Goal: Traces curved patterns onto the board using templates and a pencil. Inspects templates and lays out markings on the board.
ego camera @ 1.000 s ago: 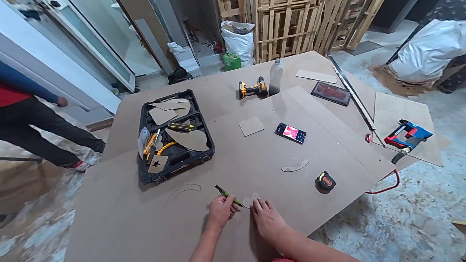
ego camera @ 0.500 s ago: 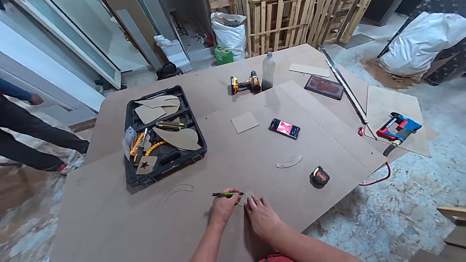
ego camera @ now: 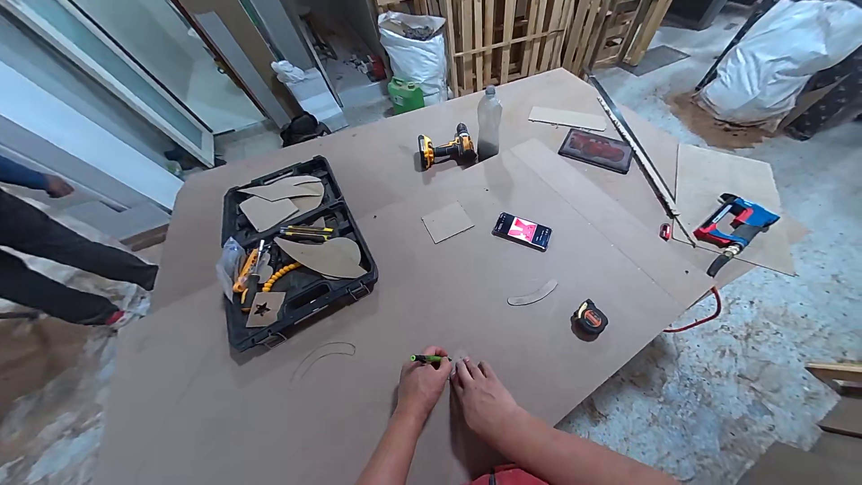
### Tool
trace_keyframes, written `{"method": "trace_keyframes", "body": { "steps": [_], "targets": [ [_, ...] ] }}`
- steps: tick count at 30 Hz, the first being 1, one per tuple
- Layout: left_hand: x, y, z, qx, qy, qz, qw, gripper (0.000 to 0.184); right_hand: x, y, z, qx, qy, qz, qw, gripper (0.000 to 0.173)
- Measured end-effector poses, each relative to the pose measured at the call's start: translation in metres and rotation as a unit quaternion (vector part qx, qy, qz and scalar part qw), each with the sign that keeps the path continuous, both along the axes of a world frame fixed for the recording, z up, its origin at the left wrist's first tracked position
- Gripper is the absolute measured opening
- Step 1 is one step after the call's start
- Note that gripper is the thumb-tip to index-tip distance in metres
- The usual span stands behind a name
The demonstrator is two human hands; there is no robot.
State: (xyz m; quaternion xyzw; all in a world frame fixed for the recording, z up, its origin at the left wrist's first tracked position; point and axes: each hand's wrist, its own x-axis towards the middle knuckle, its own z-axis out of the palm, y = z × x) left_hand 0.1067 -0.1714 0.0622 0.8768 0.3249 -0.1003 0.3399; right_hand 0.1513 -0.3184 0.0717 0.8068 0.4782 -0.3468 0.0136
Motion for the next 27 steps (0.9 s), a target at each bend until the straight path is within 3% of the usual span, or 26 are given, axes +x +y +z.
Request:
{"method": "trace_keyframes", "body": {
  "steps": [27],
  "targets": [
    [0.005, -0.017, -0.006, 0.048, -0.021, 0.023, 0.998, 0.035, 0.000, -0.001, -0.003, 0.012, 0.010, -0.008, 1.000, 0.051]
  ]
}}
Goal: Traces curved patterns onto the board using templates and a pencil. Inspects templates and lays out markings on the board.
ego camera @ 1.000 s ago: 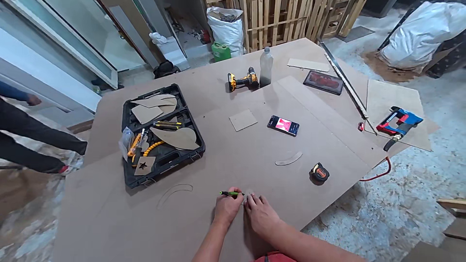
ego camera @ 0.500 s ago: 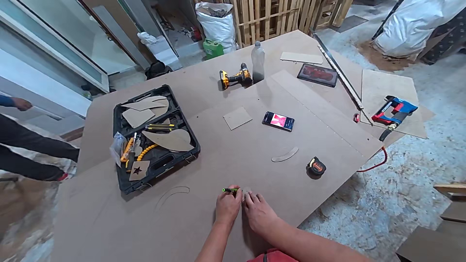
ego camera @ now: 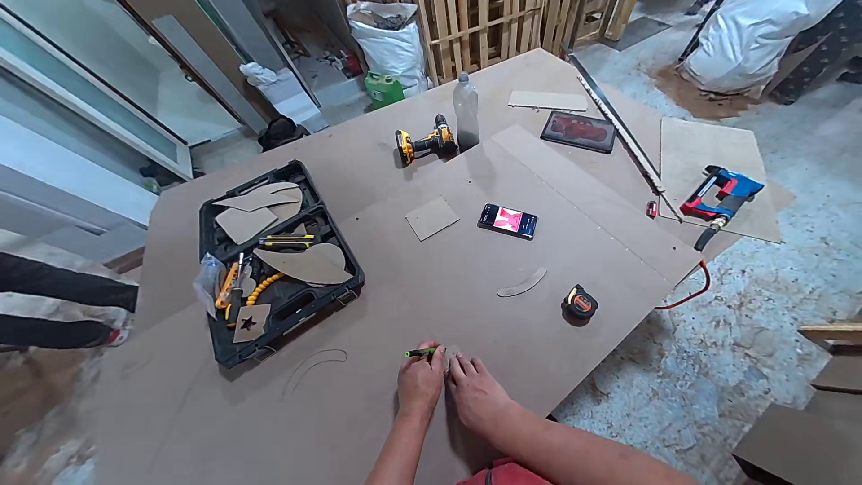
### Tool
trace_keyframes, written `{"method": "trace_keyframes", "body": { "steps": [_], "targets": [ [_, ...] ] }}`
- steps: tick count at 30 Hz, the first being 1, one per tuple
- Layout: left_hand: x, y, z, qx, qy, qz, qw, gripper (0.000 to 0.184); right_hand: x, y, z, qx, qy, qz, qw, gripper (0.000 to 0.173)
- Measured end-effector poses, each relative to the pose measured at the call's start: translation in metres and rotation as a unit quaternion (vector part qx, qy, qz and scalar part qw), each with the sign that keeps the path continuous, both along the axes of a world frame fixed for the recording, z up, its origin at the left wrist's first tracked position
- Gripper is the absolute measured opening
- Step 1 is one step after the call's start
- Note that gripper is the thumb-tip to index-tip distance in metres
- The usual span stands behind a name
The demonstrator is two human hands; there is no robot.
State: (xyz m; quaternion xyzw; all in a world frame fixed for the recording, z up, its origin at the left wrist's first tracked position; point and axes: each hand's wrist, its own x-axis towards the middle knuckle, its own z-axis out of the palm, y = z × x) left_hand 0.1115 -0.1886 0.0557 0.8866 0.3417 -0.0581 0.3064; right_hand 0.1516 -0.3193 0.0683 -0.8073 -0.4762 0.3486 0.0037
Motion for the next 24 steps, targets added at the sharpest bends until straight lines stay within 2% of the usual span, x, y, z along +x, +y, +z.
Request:
{"method": "trace_keyframes", "body": {
  "steps": [6, 12, 17, 24],
  "targets": [
    [0.005, 0.000, 0.001, -0.004, 0.016, -0.009, 1.000, 0.036, 0.000, 0.001, 0.002, -0.004, 0.004, 0.001, 1.000, 0.050],
    [0.013, 0.000, 0.007, 0.004, 0.055, -0.063, 0.996, 0.040, 0.002, 0.001, 0.005, -0.010, 0.012, 0.008, 1.000, 0.049],
    [0.017, 0.001, 0.002, 0.008, 0.030, -0.090, 0.995, 0.036, 0.002, 0.000, 0.005, -0.004, 0.010, 0.004, 1.000, 0.049],
    [0.023, 0.010, 0.004, -0.041, 0.041, -0.137, 0.989, 0.034, 0.000, 0.001, 0.004, -0.003, 0.001, 0.012, 1.000, 0.050]
  ]
}}
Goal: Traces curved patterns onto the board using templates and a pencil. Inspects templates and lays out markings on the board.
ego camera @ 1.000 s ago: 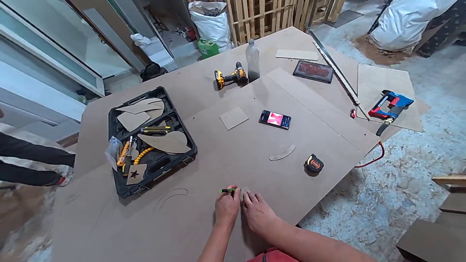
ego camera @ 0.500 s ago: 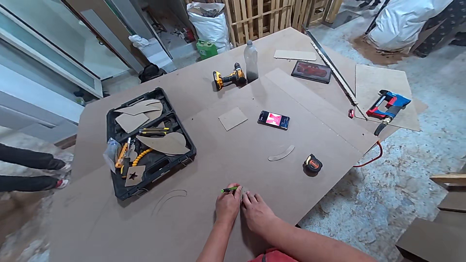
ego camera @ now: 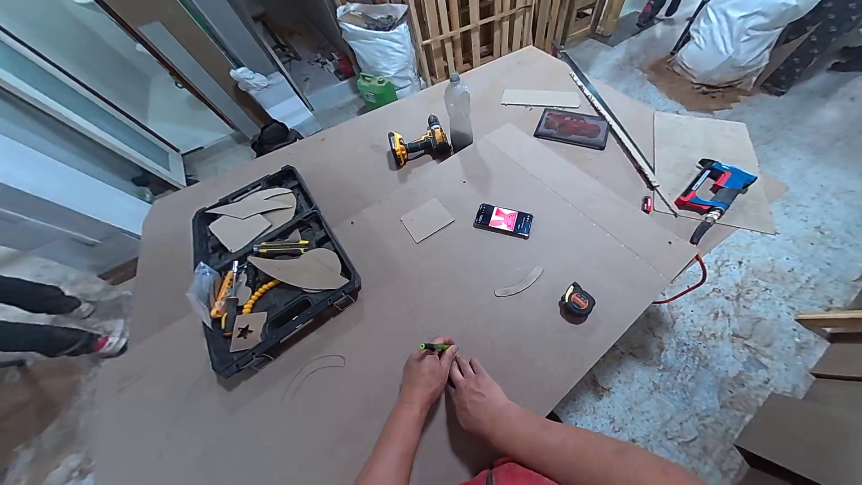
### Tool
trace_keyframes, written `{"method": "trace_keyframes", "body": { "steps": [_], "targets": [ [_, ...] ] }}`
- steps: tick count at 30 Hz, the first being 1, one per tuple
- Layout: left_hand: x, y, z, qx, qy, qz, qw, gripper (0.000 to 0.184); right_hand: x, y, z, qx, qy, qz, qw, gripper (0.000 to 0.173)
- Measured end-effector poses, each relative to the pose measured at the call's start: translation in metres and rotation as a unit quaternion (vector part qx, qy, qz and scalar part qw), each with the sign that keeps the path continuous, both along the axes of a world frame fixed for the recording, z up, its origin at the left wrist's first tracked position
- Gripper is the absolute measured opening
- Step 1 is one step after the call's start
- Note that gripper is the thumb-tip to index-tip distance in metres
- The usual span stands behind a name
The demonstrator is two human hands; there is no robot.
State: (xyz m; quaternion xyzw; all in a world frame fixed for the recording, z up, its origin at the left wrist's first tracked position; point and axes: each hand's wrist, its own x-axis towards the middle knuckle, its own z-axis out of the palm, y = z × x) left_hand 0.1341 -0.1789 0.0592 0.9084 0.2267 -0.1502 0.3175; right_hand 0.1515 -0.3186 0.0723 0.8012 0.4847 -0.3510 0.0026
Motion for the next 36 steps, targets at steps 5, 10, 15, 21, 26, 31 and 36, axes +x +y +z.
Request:
{"method": "trace_keyframes", "body": {
  "steps": [5, 10, 15, 21, 26, 31, 36],
  "targets": [
    [0.003, -0.004, 0.007, -0.008, 0.034, -0.030, 0.999, 0.035, -0.003, -0.001, -0.001, 0.012, -0.030, 0.025, 0.999, 0.044],
    [0.007, -0.005, 0.016, -0.012, 0.072, -0.028, 0.997, 0.036, -0.001, 0.001, 0.005, -0.015, 0.011, 0.007, 1.000, 0.041],
    [-0.030, -0.003, -0.005, -0.057, -0.111, 0.123, 0.985, 0.030, 0.002, -0.003, 0.004, -0.005, 0.015, -0.010, 1.000, 0.044],
    [-0.018, -0.008, -0.001, -0.081, -0.069, 0.119, 0.987, 0.028, -0.004, 0.003, 0.010, -0.037, 0.041, -0.030, 0.998, 0.044],
    [0.005, -0.008, -0.001, -0.048, -0.008, 0.047, 0.998, 0.031, -0.002, 0.002, 0.008, -0.036, 0.046, -0.039, 0.998, 0.041],
    [0.009, -0.006, 0.001, -0.037, 0.024, -0.006, 0.999, 0.034, -0.002, 0.000, 0.005, -0.026, 0.055, -0.046, 0.997, 0.038],
    [0.004, -0.008, -0.002, -0.031, -0.020, 0.020, 0.999, 0.033, -0.001, 0.003, 0.006, -0.032, 0.063, -0.054, 0.996, 0.041]
  ]
}}
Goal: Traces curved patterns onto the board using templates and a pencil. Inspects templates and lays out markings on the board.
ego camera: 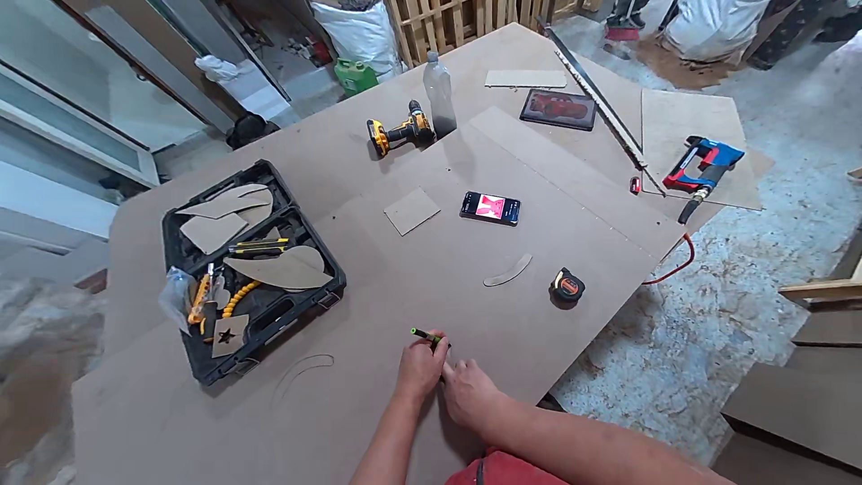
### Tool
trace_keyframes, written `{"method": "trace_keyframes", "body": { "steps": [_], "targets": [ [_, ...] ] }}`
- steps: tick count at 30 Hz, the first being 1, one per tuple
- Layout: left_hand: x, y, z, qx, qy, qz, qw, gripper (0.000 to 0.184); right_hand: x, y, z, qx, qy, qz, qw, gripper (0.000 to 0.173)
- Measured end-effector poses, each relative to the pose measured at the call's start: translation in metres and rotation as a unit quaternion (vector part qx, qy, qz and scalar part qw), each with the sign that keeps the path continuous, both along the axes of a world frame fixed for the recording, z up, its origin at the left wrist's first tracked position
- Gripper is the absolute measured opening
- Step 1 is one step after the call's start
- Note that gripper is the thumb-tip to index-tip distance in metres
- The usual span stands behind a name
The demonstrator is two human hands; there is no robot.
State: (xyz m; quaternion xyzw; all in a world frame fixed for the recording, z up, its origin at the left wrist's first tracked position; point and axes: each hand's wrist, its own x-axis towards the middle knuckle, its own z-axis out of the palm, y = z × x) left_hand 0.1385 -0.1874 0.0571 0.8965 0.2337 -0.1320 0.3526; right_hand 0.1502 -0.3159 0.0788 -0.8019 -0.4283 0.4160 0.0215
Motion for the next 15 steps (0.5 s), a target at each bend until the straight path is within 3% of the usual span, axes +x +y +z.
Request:
{"method": "trace_keyframes", "body": {
  "steps": [9, 15],
  "targets": [
    [-0.0022, -0.0068, 0.0009, 0.018, -0.030, 0.055, 0.998, 0.030, 0.0007, -0.0009, 0.0032, -0.006, -0.001, 0.000, 1.000, 0.041],
    [-0.0011, 0.0003, 0.0025, -0.010, 0.015, 0.006, 1.000, 0.031, 0.0000, -0.0014, 0.0017, -0.001, -0.008, 0.004, 1.000, 0.041]
  ]
}}
